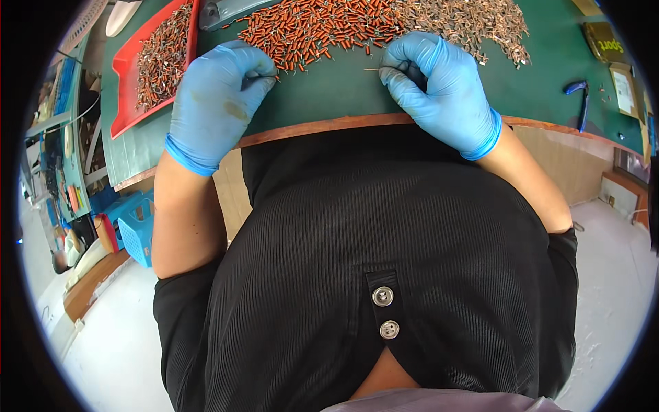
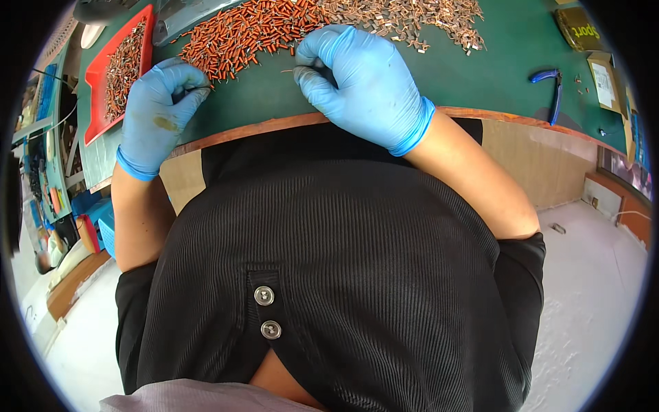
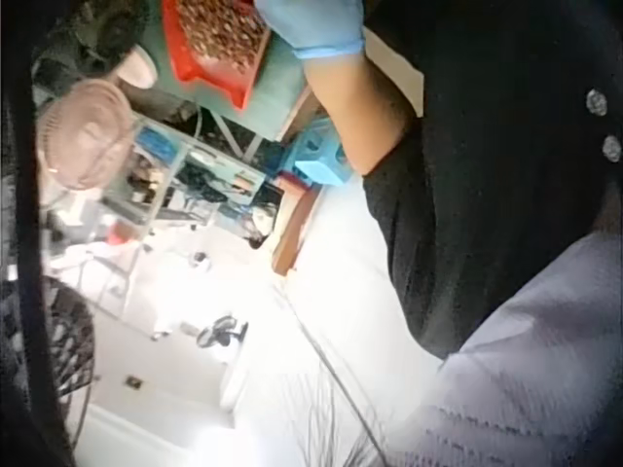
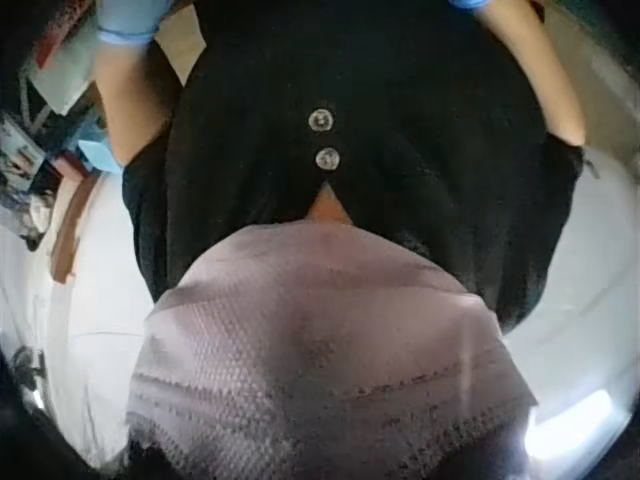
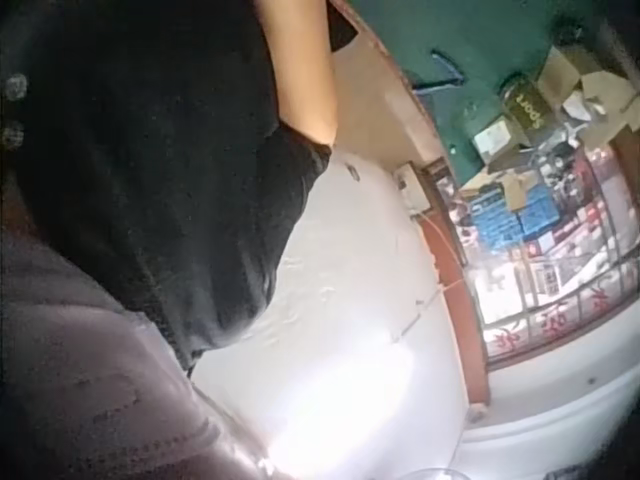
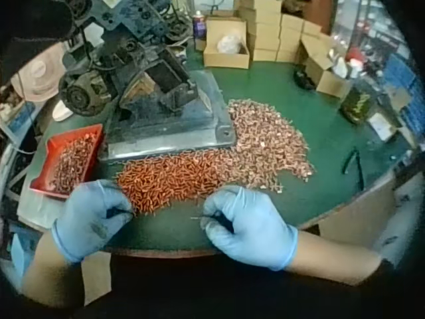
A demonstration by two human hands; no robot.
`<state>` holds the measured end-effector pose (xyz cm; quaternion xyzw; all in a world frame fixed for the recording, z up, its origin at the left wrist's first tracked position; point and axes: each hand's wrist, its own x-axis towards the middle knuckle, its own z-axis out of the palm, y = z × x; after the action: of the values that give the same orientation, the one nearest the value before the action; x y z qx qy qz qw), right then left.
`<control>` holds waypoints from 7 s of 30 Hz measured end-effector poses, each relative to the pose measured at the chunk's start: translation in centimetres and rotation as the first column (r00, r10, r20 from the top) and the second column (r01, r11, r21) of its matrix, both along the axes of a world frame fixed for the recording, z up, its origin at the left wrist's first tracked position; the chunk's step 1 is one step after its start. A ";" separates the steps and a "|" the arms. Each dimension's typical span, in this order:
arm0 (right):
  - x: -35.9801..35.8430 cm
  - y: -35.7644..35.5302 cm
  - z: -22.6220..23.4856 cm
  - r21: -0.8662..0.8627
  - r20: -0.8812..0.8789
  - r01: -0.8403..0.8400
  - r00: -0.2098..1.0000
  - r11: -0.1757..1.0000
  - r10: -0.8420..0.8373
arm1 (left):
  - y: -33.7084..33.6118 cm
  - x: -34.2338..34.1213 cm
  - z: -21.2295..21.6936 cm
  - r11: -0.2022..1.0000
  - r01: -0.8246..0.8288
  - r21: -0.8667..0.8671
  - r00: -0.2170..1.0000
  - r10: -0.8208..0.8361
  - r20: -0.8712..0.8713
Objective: Manually sorting and inspecting small electronic components on a workbench.
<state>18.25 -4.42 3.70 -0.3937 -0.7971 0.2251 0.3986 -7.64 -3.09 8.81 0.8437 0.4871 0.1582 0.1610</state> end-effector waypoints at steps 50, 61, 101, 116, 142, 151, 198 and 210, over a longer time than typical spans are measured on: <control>-5.7 13.0 6.5 -0.177 -0.581 0.218 0.764 0.960 -0.281 | 11.3 7.8 3.5 0.821 -0.479 0.311 0.628 0.073 0.775; -6.8 16.0 6.3 0.121 -0.473 0.528 0.775 0.840 -0.419 | 14.1 9.2 1.1 0.728 -0.589 0.351 0.600 0.102 0.793; 3.4 11.0 4.6 -0.118 0.052 0.272 0.962 0.955 -0.268 | 12.4 1.7 3.4 0.829 -0.464 0.313 0.731 0.158 0.664; 4.9 4.2 1.0 0.251 0.551 0.229 0.765 0.940 -0.334 | 7.5 -9.0 -0.3 0.812 -0.576 0.095 0.737 0.465 0.490; 4.3 4.1 0.8 0.209 0.455 0.158 0.858 0.965 -0.239 | 2.5 7.9 -1.1 0.992 -0.005 -0.130 0.892 0.063 0.448; 3.6 3.5 1.2 0.126 0.203 0.138 0.966 0.982 -0.162 | 2.1 9.0 -1.2 0.996 0.041 -0.085 0.888 0.003 0.461; -0.3 0.3 2.9 -0.371 -0.682 -0.197 0.721 0.908 -0.122 | -0.3 9.6 -1.6 0.765 0.431 -0.479 0.027 0.520 0.854; 0.0 0.7 2.7 -0.349 -0.567 -0.035 0.804 0.937 -0.181 | -0.6 9.0 -0.9 0.898 0.071 -0.435 0.574 0.320 0.754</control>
<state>18.20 -3.74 6.41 -0.3979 -0.5658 0.4556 0.5604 1.41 -3.67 7.92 0.5845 0.4407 0.4278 0.5302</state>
